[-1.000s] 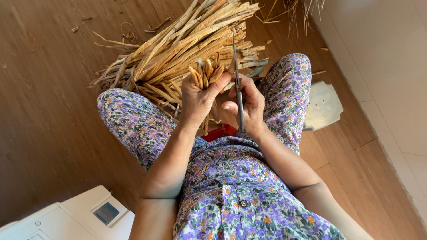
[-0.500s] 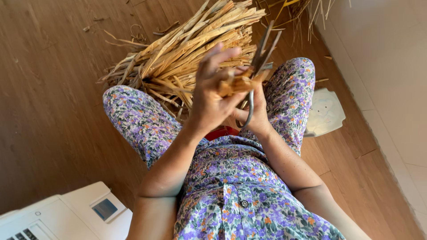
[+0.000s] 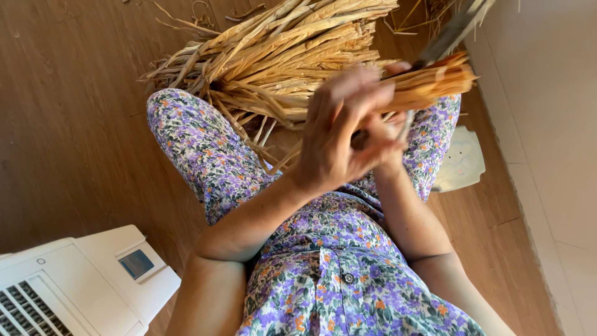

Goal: The person carries a bundle of dried plant stems into a room, places them on a red stool, and sits cross-legged. Using shears, the person repeatedly splits individual stems lengthwise into thin strips, holding the stems with one hand and cutting with the other. The split strips accumulate on the floor beside the stool.

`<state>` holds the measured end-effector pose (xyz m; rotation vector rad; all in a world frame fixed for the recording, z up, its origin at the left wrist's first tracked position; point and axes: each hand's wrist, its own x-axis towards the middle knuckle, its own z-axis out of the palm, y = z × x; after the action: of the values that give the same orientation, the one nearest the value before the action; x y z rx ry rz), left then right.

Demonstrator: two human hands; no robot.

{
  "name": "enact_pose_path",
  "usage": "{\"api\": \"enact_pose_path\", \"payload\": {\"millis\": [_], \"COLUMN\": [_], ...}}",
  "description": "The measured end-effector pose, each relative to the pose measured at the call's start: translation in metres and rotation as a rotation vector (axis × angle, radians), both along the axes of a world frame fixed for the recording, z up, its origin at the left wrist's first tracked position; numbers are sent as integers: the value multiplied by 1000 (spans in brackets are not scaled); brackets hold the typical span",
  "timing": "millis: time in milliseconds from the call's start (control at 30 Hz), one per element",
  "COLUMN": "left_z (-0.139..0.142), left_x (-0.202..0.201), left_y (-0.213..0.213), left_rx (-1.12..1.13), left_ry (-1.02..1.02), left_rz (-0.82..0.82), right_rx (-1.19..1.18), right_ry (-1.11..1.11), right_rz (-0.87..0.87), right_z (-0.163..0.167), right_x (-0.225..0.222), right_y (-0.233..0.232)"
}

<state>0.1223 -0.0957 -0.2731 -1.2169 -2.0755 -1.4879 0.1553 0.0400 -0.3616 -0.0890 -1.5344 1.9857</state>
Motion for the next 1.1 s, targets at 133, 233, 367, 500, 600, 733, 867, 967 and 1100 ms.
{"api": "enact_pose_path", "payload": {"millis": [133,233,367,500,600,733,867,967,1100], "left_z": [-28,-67,-105,-102,-88,-71,-46,-26,-12], "left_x": [25,27,11,-15,-44,-76,-92,-101,-112], "left_y": [-22,-19,2,12,12,2,-11,-25,-47], "left_rx": [-469,-714,385,1232,1428,1411,1419,1432,1175], "left_ry": [-374,-704,-1224,-1486,-1483,-1283,-1237,-1152,-1021], "left_rz": [-343,-566,-1054,-1106,-1101,-939,-674,-520,-339], "right_rx": [-75,-28,-60,-49,-17,-135,-374,-442,-545], "right_ry": [132,256,295,345,426,498,515,448,205], "right_rz": [-59,-123,-113,-152,-132,-73,7,-47,-116], "right_z": [27,47,66,68,61,41,22,8,-16], "right_x": [2,4,26,52,73,91,99,90,64], "right_y": [14,26,31,30,51,104,149,161,162]}}
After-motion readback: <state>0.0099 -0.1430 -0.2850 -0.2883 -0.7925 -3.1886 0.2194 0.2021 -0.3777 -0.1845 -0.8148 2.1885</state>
